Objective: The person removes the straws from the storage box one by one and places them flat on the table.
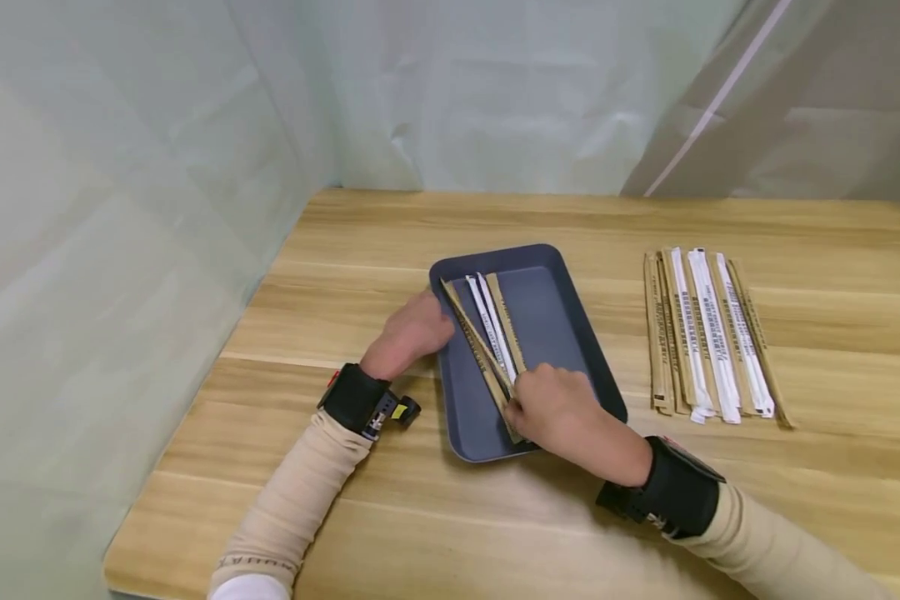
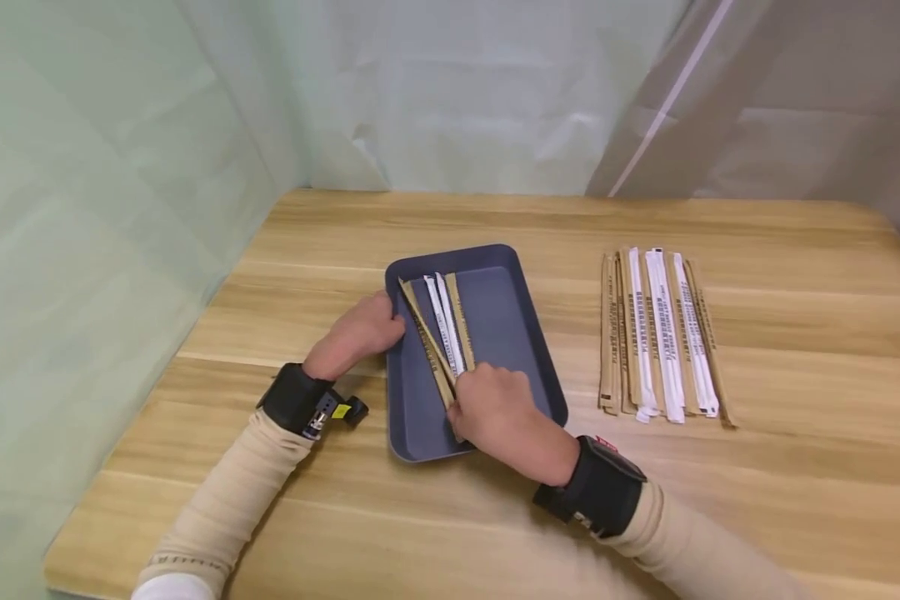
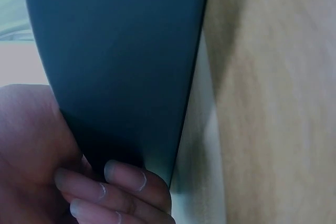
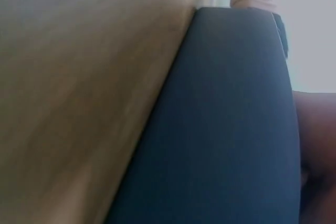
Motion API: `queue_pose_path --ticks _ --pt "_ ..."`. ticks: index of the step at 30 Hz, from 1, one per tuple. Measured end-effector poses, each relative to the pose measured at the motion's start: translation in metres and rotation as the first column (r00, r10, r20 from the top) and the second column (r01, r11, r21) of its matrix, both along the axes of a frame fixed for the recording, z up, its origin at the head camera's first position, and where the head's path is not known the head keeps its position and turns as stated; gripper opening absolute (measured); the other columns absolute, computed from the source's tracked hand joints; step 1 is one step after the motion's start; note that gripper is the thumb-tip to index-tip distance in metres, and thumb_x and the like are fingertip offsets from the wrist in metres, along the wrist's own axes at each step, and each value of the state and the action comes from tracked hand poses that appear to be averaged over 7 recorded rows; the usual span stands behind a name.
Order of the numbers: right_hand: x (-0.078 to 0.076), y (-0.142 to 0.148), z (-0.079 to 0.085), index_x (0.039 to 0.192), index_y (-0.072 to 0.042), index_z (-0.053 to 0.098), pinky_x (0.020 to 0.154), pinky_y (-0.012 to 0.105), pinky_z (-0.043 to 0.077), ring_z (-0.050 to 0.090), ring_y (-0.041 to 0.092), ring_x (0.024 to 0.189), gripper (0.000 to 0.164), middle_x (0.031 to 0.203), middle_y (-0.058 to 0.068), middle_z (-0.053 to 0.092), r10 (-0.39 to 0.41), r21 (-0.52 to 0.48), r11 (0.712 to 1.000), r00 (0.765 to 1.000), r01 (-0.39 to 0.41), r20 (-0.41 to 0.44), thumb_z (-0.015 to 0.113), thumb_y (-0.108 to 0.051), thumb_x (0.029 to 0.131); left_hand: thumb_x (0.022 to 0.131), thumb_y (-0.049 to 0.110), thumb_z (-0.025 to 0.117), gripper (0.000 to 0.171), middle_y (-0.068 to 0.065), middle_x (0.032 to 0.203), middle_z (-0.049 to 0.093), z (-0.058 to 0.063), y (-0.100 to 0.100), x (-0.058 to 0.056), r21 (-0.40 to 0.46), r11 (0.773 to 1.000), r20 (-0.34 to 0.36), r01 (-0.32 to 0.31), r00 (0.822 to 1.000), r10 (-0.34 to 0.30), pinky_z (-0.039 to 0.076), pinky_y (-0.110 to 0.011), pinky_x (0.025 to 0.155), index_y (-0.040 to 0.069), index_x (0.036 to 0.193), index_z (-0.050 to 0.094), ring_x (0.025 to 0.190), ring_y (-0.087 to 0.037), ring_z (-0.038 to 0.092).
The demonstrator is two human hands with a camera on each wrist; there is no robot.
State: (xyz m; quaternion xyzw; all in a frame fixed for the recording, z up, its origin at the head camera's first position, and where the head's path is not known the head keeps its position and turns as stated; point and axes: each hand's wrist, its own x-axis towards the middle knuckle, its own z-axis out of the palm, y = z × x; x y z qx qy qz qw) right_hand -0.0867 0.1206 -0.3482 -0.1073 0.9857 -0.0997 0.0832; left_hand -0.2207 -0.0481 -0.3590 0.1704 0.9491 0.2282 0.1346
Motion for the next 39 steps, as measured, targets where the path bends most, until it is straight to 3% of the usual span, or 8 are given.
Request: queue_pose_path --ticks 5,10,17,22,25,29,36,39 --pt "0.003 0.013 0.008 0.053 -0.017 0.043 0.043 0.029 0.034 0.042 0.013 0.044 0.043 0.05 -0.004 0.039 -0.003 -0.08 0.997 0.998 -0.002 -0.065 0.054 -0.021 0.094 0.087 0.011 0.046 0.03 -0.011 0.092 0.053 0.0 -0.004 -0.001 -0.008 1.0 0.006 -0.014 1.0 0.014 0.041 -0.032 0.056 -0.001 0.112 0.057 0.07 -0.023 0.052" --pt "0.008 0.03 0.015 0.059 -0.019 0.05 0.043 0.027 0.033 0.04 0.009 0.045 0.036 0.05 -0.006 0.041 0.012 -0.152 0.988 0.989 -0.035 -0.144 0.051 -0.019 0.095 0.086 0.011 0.044 0.021 -0.011 0.087 0.052 -0.002 -0.01 -0.001 -0.003 1.0 0.022 -0.025 0.999 0.025 0.039 -0.032 0.054 0.001 0.099 0.057 0.067 -0.022 0.051" --pt "0.019 0.062 0.02 0.069 -0.013 0.058 0.041 0.024 0.026 0.033 0.007 0.042 0.027 0.051 -0.005 0.037 -0.075 -0.272 0.962 0.959 -0.003 -0.275 0.054 -0.013 0.096 0.086 0.011 0.045 0.022 -0.011 0.087 0.053 0.0 -0.012 -0.003 -0.008 1.0 0.024 -0.03 0.999 0.03 0.04 -0.032 0.054 0.0 0.101 0.055 0.067 -0.022 0.05" --pt "0.022 0.072 0.016 0.088 -0.006 0.065 0.042 0.025 0.03 0.039 0.007 0.044 0.02 0.055 -0.005 0.047 -0.128 -0.372 0.928 0.961 0.028 -0.246 0.051 -0.013 0.099 0.086 0.011 0.045 0.016 -0.011 0.081 0.053 0.0 -0.011 -0.004 -0.012 0.999 0.035 -0.035 0.999 0.035 0.039 -0.031 0.051 0.002 0.094 0.054 0.063 -0.021 0.05" --pt "0.022 0.074 0.015 0.097 -0.003 0.058 0.041 0.026 0.035 0.047 0.009 0.042 0.015 0.057 -0.006 0.055 -0.136 -0.456 0.889 0.976 0.044 -0.171 0.048 -0.013 0.101 0.086 0.011 0.045 0.013 -0.01 0.08 0.053 -0.001 -0.009 -0.003 -0.017 0.999 0.037 -0.035 0.999 0.035 0.038 -0.03 0.05 0.003 0.09 0.054 0.061 -0.02 0.05" --pt "0.024 0.073 0.015 0.096 -0.004 0.053 0.039 0.029 0.039 0.051 0.015 0.04 0.017 0.058 -0.004 0.059 -0.138 -0.538 0.838 0.989 0.092 -0.046 0.044 -0.017 0.103 0.085 0.01 0.045 0.014 -0.009 0.079 0.053 -0.002 -0.006 -0.002 -0.008 1.0 0.046 -0.03 0.998 0.031 0.038 -0.03 0.049 0.002 0.093 0.054 0.06 -0.019 0.049" --pt "0.023 0.066 0.008 0.084 -0.01 0.066 0.043 0.025 0.034 0.043 0.011 0.048 0.02 0.06 -0.005 0.052 -0.104 -0.534 0.844 0.992 0.049 -0.074 0.055 -0.017 0.098 0.085 0.009 0.047 0.015 -0.01 0.08 0.053 -0.002 -0.002 -0.002 0.012 1.0 0.046 -0.015 0.999 0.015 0.039 -0.03 0.049 0.002 0.096 0.054 0.06 -0.019 0.049" --pt "0.022 0.065 0.009 0.083 -0.01 0.07 0.045 0.025 0.034 0.044 0.011 0.052 0.016 0.061 -0.004 0.052 -0.104 -0.572 0.818 0.993 0.058 -0.047 0.06 -0.015 0.094 0.085 0.009 0.047 0.017 -0.01 0.081 0.053 -0.001 -0.002 -0.002 0.018 1.0 0.031 -0.001 1.0 0.0 0.039 -0.03 0.049 0.001 0.098 0.055 0.06 -0.019 0.049"
